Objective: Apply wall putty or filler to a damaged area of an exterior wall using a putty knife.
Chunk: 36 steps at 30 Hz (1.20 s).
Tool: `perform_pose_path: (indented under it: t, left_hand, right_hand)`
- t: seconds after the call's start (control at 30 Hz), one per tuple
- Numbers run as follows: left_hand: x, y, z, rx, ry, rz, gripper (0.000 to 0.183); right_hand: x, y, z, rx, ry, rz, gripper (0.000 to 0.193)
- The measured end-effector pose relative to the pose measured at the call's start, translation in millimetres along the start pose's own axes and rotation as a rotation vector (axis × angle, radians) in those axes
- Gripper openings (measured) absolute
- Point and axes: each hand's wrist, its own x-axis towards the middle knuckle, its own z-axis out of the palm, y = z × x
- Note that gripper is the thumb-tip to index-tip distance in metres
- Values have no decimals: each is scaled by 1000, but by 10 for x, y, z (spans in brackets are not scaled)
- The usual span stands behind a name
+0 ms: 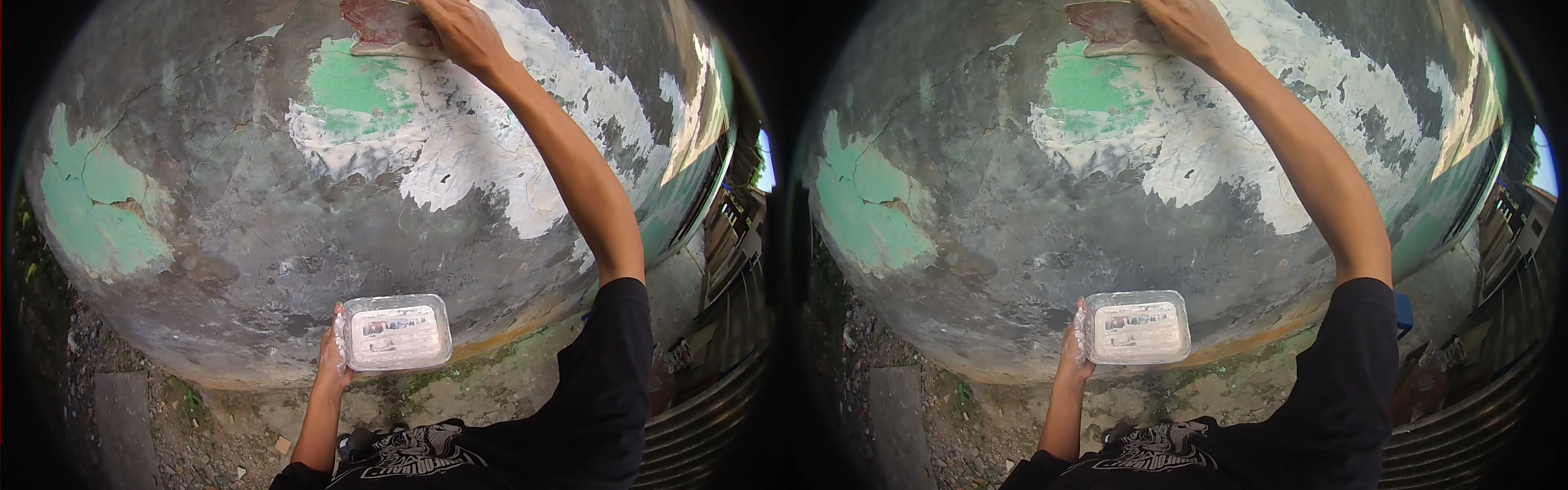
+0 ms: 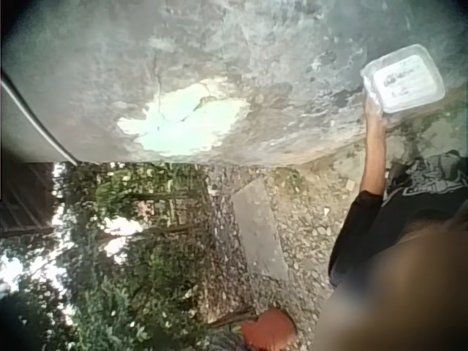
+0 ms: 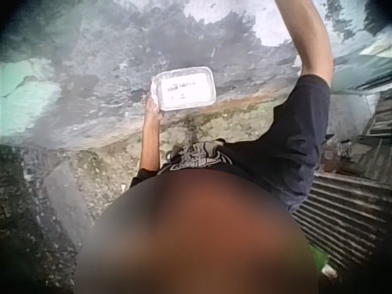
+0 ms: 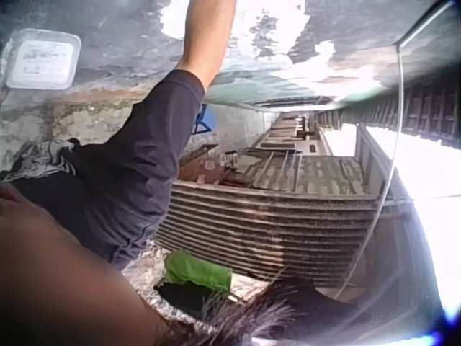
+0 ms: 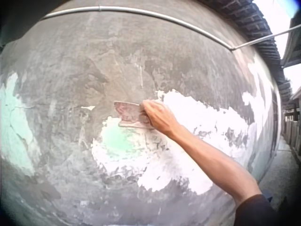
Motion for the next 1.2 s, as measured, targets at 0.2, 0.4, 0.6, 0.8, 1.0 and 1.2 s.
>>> perform_pose_path:
  t: [0.2, 0.4, 0.6, 0.8, 1.0, 1.2]
  left_hand:
    - [6, -28, -46, 5, 19, -6, 56]
    - [-36, 36, -172, 16, 3, 8, 57]
    - [9, 15, -227, 8, -11, -25, 58]
    - [52, 51, -336, 3, 8, -60, 56]
    - [-28, 151, -403, 14, -17, -55, 55]
    - [-173, 287, -618, -51, -27, -55, 52]
  right_hand:
    - [298, 134, -75, -149, 137, -59, 11]
    - [311, 1, -208, 116, 34, -55, 19]
    - [82, -117, -20, 23, -125, -228, 14]
    - [471, 2, 41, -47, -1, -202, 14]
    - [720, 117, -72, -114, 104, -123, 14]
    - [688, -107, -437, 78, 320, 24, 22]
